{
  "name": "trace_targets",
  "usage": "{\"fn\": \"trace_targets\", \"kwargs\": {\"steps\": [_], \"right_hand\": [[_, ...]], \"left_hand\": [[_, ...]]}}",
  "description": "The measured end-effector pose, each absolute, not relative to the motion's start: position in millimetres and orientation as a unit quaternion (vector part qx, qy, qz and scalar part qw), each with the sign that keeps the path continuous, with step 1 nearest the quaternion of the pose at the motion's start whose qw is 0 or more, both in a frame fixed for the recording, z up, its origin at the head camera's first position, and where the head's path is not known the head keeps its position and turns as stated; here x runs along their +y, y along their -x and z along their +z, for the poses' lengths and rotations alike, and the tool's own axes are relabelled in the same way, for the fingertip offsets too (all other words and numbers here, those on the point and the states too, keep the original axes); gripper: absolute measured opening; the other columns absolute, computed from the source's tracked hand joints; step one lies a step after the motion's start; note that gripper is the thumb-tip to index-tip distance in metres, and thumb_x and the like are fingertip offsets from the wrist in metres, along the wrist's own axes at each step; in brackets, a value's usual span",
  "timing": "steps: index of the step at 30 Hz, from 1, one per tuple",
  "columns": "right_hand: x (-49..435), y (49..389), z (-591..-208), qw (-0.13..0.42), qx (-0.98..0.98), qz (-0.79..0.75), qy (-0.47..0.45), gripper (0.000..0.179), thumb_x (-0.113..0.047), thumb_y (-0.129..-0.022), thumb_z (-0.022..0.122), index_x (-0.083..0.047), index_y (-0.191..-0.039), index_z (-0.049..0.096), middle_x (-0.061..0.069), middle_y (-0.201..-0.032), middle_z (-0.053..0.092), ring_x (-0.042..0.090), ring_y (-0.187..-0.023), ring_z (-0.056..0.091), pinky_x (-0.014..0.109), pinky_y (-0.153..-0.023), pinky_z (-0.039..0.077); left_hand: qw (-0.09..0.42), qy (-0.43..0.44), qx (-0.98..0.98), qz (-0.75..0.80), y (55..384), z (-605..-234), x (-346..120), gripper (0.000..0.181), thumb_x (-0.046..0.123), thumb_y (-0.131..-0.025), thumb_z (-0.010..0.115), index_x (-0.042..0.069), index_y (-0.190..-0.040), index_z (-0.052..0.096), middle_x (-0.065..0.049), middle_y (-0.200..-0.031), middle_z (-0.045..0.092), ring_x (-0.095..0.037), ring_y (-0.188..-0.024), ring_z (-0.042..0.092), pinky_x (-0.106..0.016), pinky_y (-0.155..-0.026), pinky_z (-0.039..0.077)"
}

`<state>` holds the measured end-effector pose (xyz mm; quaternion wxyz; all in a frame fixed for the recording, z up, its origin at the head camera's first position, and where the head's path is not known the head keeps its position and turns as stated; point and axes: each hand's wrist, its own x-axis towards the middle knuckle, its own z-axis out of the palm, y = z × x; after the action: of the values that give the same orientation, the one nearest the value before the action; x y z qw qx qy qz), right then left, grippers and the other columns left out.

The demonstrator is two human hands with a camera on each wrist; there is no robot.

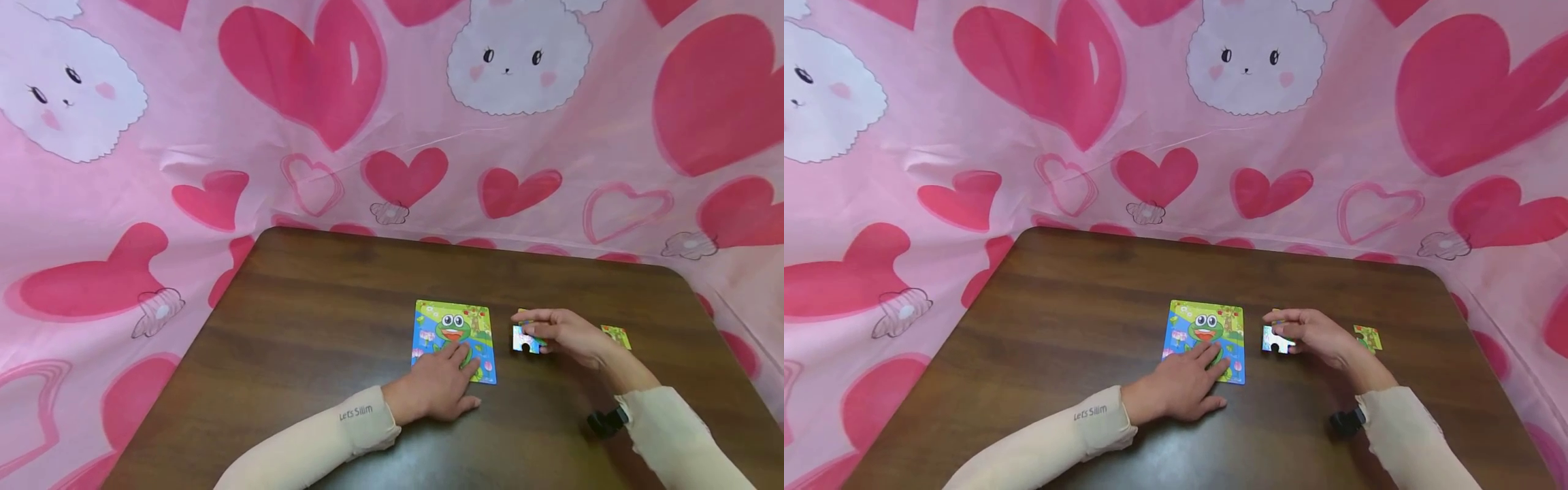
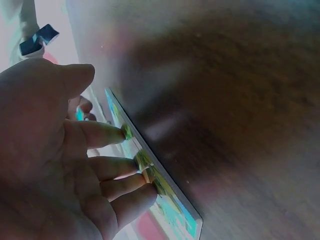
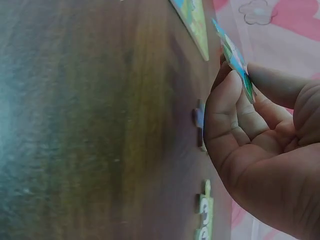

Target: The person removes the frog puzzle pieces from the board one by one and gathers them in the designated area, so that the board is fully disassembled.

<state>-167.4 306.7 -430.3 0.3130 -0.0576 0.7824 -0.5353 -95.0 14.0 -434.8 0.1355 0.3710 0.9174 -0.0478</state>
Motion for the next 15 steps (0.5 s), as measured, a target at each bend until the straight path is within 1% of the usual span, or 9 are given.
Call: {"fn": "trace_targets", "kwargs": {"steps": [3,5,7,11,15], "right_hand": [[307.7,167.3,-432.5,0.318,0.784,-0.53,0.056,0.051,-0.028,-0.104,0.057,0.0,-0.146,0.05,0.001,-0.131,0.062,0.011,-0.098,0.055,0.035,-0.08,0.053],[308.5,166.4,-434.0,0.323,0.785,-0.526,0.045,0.051,-0.029,-0.104,0.058,-0.002,-0.146,0.051,0.003,-0.138,0.06,0.011,-0.101,0.056,0.036,-0.081,0.053],[309.6,164.7,-435.2,0.326,0.787,-0.522,0.037,0.05,-0.029,-0.104,0.058,-0.002,-0.146,0.052,0.003,-0.138,0.06,0.011,-0.1,0.056,0.036,-0.081,0.053],[311.8,161.4,-436.8,0.321,0.794,-0.516,0.025,0.05,-0.03,-0.103,0.06,-0.003,-0.144,0.053,0.001,-0.131,0.06,0.014,-0.096,0.055,0.034,-0.078,0.054],[312.9,158.5,-438.7,0.314,0.806,-0.501,0.027,0.05,-0.031,-0.102,0.06,-0.003,-0.144,0.054,0.01,-0.136,0.058,0.014,-0.097,0.055,0.034,-0.078,0.055]], "left_hand": [[0.14,-0.371,0.917,-0.044,96.3,-433.4,13.8,0.071,0.065,-0.1,0.042,0.026,-0.159,0.035,-0.001,-0.167,0.029,-0.02,-0.155,0.029,-0.033,-0.113,0.043],[0.146,-0.372,0.916,-0.04,95.9,-433.3,13.4,0.071,0.065,-0.1,0.041,0.026,-0.159,0.035,-0.001,-0.168,0.028,-0.02,-0.155,0.028,-0.033,-0.114,0.042],[0.15,-0.373,0.915,-0.037,95.1,-433.4,13.3,0.071,0.065,-0.101,0.041,0.026,-0.159,0.034,-0.001,-0.168,0.027,-0.02,-0.155,0.027,-0.033,-0.115,0.041],[0.147,-0.369,0.917,-0.042,94.7,-433.6,13.4,0.071,0.066,-0.1,0.041,0.026,-0.159,0.034,-0.001,-0.168,0.027,-0.019,-0.155,0.027,-0.032,-0.114,0.042],[0.144,-0.366,0.918,-0.042,95.5,-433.7,13.7,0.071,0.065,-0.1,0.041,0.026,-0.159,0.034,-0.001,-0.168,0.027,-0.02,-0.155,0.027,-0.032,-0.114,0.042]]}}
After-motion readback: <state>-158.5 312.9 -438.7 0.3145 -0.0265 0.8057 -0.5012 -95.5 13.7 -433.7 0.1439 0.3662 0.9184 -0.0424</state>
